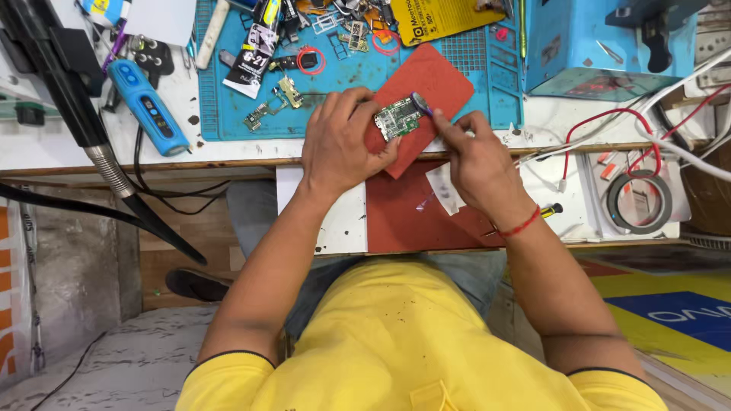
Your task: The person applies a substance to a circuit board using a brush and then uses a thin metal tool to scrape and manipulate parts of the board while it rests on a red mat.
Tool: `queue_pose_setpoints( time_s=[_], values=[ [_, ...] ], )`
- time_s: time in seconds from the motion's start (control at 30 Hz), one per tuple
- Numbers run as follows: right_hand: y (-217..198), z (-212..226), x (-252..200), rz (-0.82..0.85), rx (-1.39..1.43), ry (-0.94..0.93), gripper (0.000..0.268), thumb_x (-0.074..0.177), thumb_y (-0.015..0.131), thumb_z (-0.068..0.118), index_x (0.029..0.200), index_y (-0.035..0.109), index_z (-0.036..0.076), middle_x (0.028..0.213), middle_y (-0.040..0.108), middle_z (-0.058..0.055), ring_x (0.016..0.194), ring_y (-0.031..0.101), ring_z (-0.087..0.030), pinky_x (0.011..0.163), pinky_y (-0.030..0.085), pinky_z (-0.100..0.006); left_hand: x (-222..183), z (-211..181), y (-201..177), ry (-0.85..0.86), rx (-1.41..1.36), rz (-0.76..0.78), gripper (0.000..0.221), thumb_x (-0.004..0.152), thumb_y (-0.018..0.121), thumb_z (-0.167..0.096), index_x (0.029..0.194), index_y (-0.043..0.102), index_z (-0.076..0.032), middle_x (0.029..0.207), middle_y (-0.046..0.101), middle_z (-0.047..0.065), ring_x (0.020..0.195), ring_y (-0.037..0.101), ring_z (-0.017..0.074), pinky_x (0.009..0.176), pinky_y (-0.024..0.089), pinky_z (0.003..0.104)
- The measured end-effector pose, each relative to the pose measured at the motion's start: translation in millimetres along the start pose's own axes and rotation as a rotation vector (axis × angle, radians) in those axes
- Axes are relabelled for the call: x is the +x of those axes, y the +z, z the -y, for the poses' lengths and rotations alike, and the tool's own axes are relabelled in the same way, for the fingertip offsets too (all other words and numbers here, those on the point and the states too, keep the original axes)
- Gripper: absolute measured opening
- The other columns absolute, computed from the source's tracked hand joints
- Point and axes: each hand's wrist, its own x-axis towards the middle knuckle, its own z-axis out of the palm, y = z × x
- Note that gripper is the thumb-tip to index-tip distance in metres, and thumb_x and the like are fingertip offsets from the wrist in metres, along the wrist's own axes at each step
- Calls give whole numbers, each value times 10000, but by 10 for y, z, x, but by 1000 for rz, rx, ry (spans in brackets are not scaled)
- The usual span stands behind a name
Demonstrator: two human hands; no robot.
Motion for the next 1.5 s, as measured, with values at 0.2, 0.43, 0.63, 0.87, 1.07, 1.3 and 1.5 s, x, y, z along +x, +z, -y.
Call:
queue_pose_setpoints(
  time_s=[0.2,0.43,0.63,0.87,1.07,1.3,1.5],
  values=[
    [74,-71,94,-28,88,-48,584,916,555,-93,1471,601,82,1118,574,-180,950,631,-387,842,545,-461,-162,-55,67,18,42,-99,506,859,846,-321,1215,666,-10,1273,612,132,1138,588,335,985,497,451],
    [1,65,39,84,-28,51,565,904,573,-38,1413,640,199,1130,603,-169,829,670,-399,703,554,-487,-144,-94,6,-13,1,-72,494,845,845,-324,1193,665,-23,1247,622,108,1117,594,326,961,494,452],
    [70,83,-29,70,-76,34,538,927,599,-6,1416,644,215,1127,601,-139,768,667,-393,668,548,-488,-158,-113,43,-21,65,-90,489,832,836,-323,1193,672,-39,1252,627,92,1108,600,309,932,491,441],
    [54,154,31,75,34,-9,537,874,646,27,1389,648,176,1112,602,-141,769,666,-385,658,543,-490,-180,-118,56,-29,92,-96,481,838,820,-337,1201,683,-51,1254,624,74,1111,601,296,918,488,434],
    [30,256,94,91,6,-36,501,903,641,39,1387,655,164,1060,598,-143,747,657,-378,623,538,-481,-87,-157,-16,-71,85,-90,479,818,819,-341,1193,695,-70,1250,633,54,1118,604,282,916,486,430],
    [-19,326,26,105,49,-3,454,875,655,88,1319,676,181,1055,616,-130,732,669,-370,618,530,-484,-112,-183,19,-61,75,-104,498,783,830,-314,1185,690,-56,1269,627,65,1140,603,295,931,481,438],
    [-34,161,156,37,-29,10,538,909,580,-26,1418,654,132,1127,596,-192,706,652,-370,620,545,-464,-153,-79,64,-81,17,-79,509,810,865,-310,1205,688,-42,1277,625,69,1153,593,294,958,473,437]
  ],
)
